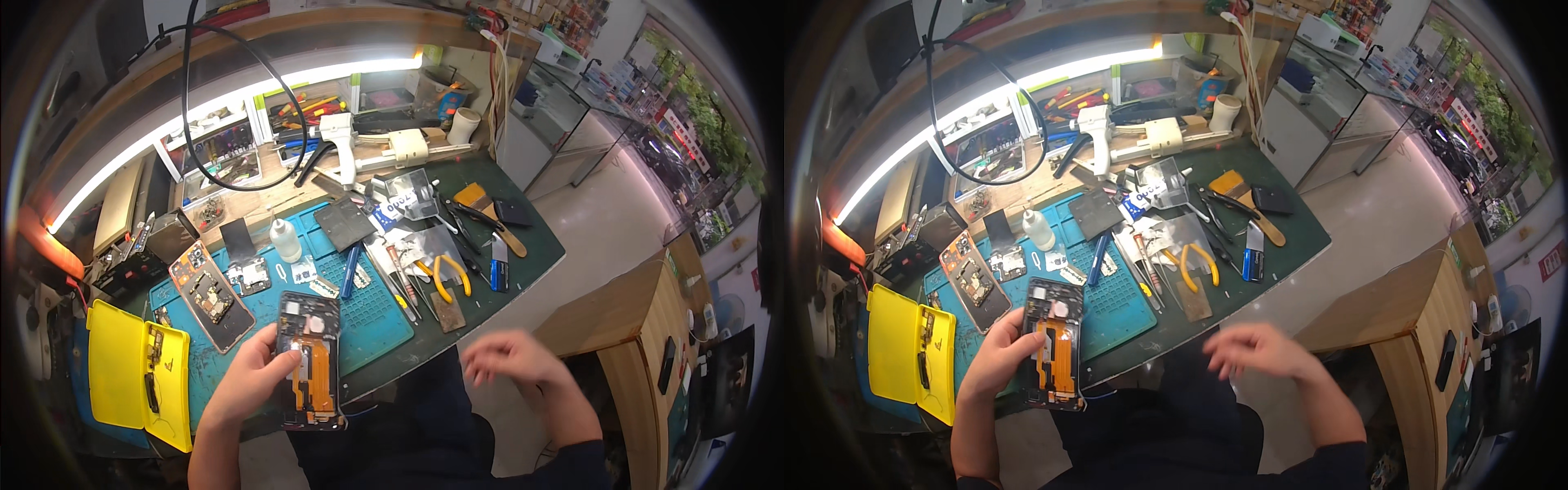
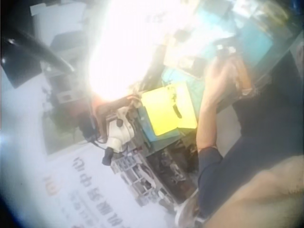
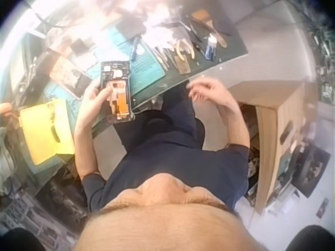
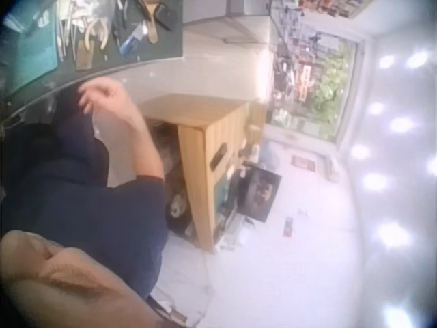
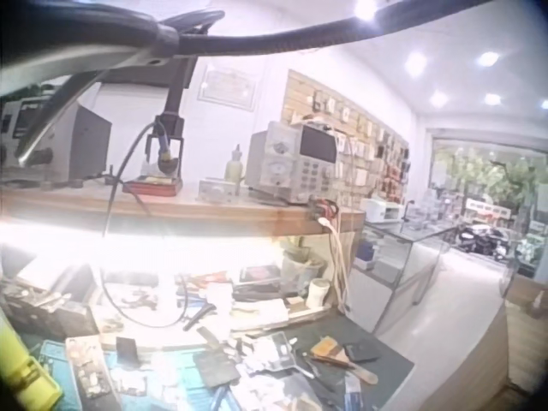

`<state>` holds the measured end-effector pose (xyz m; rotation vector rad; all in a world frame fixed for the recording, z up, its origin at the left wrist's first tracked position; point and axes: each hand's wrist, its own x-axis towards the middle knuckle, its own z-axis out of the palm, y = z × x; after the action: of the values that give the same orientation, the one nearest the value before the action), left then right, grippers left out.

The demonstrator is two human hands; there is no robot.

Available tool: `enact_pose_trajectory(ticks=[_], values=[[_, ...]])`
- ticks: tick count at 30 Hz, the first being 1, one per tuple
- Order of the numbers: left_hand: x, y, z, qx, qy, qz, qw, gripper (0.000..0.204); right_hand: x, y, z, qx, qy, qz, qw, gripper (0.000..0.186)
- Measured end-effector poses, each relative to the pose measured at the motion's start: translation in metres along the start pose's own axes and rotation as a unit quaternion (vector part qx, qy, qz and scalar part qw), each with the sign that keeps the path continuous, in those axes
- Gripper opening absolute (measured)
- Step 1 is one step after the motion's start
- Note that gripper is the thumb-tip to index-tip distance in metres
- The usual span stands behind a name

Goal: The person applies adhesive to a smartphone chassis and carefully places a battery into the device. They then peel off protective film from a metal shield and position it inside the phone, followed by handling a small black component.

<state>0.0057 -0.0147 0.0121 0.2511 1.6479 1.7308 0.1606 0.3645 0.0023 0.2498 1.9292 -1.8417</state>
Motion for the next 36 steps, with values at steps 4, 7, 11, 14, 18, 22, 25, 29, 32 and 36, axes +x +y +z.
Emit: enact_pose_trajectory(ticks=[4,7,11,14,18,22,25,29,32,36], values=[[0.0,-0.003,0.001,0.06,-0.005,0.028,0.998,0.043,0.074,-0.069,-0.024,-0.244,0.355,-0.259,0.864,0.026],[-0.003,0.002,-0.002,0.152,0.013,0.038,0.988,0.046,0.138,-0.1,-0.041,-0.31,0.409,-0.21,0.832,0.046],[-0.004,0.007,0.001,0.322,0.077,0.124,0.935,0.032,0.172,-0.113,-0.035,-0.405,0.438,-0.167,0.785,0.036],[-0.004,0.007,0.005,0.439,0.145,0.209,0.862,0.022,0.174,-0.121,-0.02,-0.345,0.428,-0.287,0.785,0.026],[-0.001,0.0,0.003,0.49,0.187,0.28,0.804,0.028,0.146,-0.147,0.024,-0.327,0.357,-0.393,0.782,0.028],[0.004,0.001,0.002,0.184,0.137,0.284,0.931,0.047,0.126,-0.157,0.069,-0.307,0.214,-0.448,0.812,0.038],[0.016,0.008,0.007,-0.149,0.009,0.245,0.958,0.062,0.123,-0.146,0.091,-0.326,0.167,-0.486,0.793,0.041],[0.022,0.026,0.013,-0.138,0.091,0.209,0.964,0.039,0.128,-0.137,0.111,-0.302,0.155,-0.474,0.812,0.037],[0.028,0.028,0.015,-0.172,0.14,0.221,0.95,0.025,0.138,-0.132,0.11,-0.292,0.183,-0.432,0.833,0.031],[0.033,0.024,0.004,-0.178,0.167,0.213,0.946,0.024,0.162,-0.13,0.084,-0.449,0.304,-0.354,0.762,0.031]])
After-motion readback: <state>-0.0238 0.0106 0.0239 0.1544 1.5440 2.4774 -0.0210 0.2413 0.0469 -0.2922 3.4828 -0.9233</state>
